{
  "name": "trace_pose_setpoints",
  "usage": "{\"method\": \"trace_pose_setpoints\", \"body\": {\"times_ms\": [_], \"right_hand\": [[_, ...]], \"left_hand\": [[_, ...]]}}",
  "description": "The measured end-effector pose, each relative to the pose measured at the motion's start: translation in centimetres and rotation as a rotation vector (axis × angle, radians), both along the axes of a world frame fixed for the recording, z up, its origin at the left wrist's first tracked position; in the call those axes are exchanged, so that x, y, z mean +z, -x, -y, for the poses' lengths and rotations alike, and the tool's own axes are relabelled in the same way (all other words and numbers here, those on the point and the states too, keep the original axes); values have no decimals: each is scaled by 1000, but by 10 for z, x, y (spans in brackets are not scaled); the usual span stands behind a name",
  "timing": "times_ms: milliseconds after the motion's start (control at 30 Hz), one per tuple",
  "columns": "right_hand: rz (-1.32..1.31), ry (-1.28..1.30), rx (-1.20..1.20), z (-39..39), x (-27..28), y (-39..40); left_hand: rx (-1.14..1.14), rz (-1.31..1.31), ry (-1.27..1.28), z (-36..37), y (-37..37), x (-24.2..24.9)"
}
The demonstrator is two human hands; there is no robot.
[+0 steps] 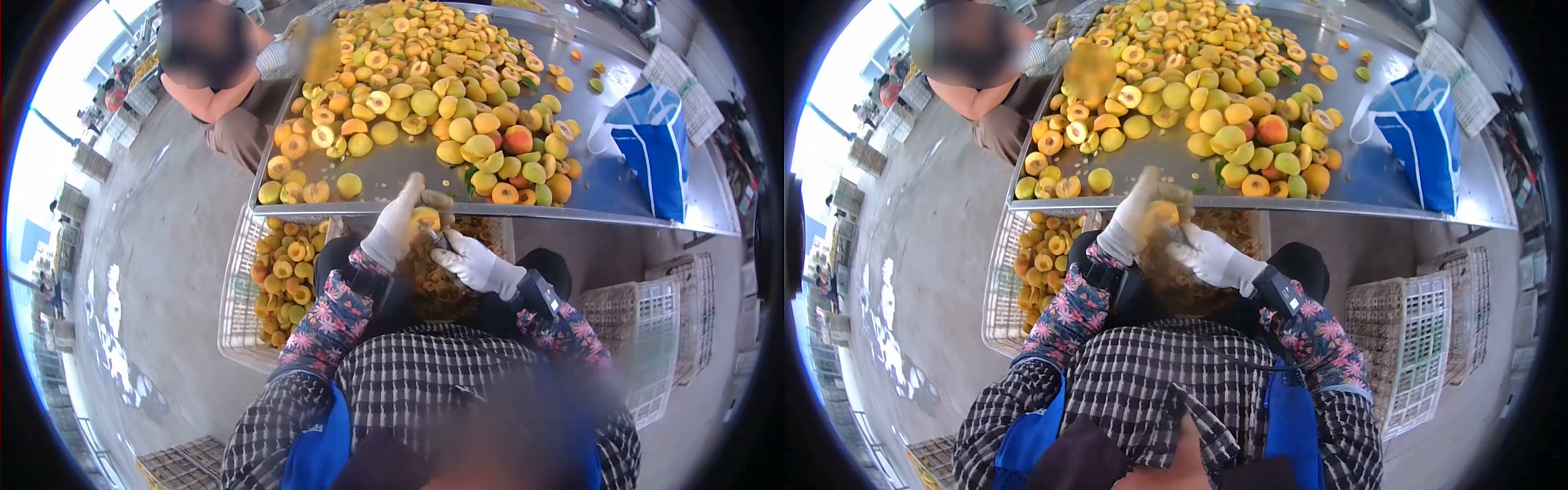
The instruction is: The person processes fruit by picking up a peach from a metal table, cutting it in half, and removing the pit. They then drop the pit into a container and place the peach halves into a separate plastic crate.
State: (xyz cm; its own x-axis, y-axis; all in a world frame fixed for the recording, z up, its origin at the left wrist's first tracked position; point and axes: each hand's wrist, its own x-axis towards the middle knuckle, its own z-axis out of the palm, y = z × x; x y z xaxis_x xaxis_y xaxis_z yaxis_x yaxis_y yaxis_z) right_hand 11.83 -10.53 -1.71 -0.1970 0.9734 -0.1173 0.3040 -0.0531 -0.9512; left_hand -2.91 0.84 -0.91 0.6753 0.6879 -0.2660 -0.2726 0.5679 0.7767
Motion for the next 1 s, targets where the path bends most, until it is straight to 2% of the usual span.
{"method": "trace_pose_setpoints", "body": {"times_ms": [33,67,167,233,300,333,367,400,433,467,500,567,600,633,700,767,867,967,1000], "right_hand": [[33,-61,-7,-4,-5,-5],[-28,-41,-47,-5,-10,-5],[-8,-23,-37,-3,-15,-4],[462,-469,49,-2,-19,-10],[860,-584,88,1,-8,-11],[749,-568,52,0,-24,-10],[635,-555,17,-1,-40,-9],[521,-547,-17,-1,-56,-9],[376,-482,-83,-4,-91,-8],[-106,-217,-143,-1,-117,-4],[-572,88,-192,-9,-116,5],[-825,323,-242,-9,-98,7],[-940,437,-253,-10,-103,2],[-718,414,-239,-12,-102,0],[-748,543,-216,3,-20,20],[-737,571,-371,5,-9,34],[-1022,608,-154,3,-20,25],[-1226,677,-11,5,-25,14],[-1210,664,-22,7,-23,12]], "left_hand": [[65,160,30,1,-7,-4],[280,204,74,10,-14,-9],[209,52,-136,14,-7,-14],[245,-65,-203,13,-11,-15],[214,-118,-204,7,-16,-24],[156,-80,-194,5,-16,-24],[86,-144,-300,7,-9,-13],[32,-247,-184,1,-12,-22],[36,-270,-178,7,-7,-2],[18,-234,-116,5,-8,-10],[103,-217,-141,5,-11,-12],[144,-242,-187,5,-7,-4],[190,-118,-108,0,-16,-23],[224,-26,-229,-2,-19,-32],[201,68,40,2,-16,-23],[214,152,115,8,-13,-12],[310,122,237,10,-20,-18],[267,115,288,9,-23,-24],[213,142,245,8,-23,-25]]}}
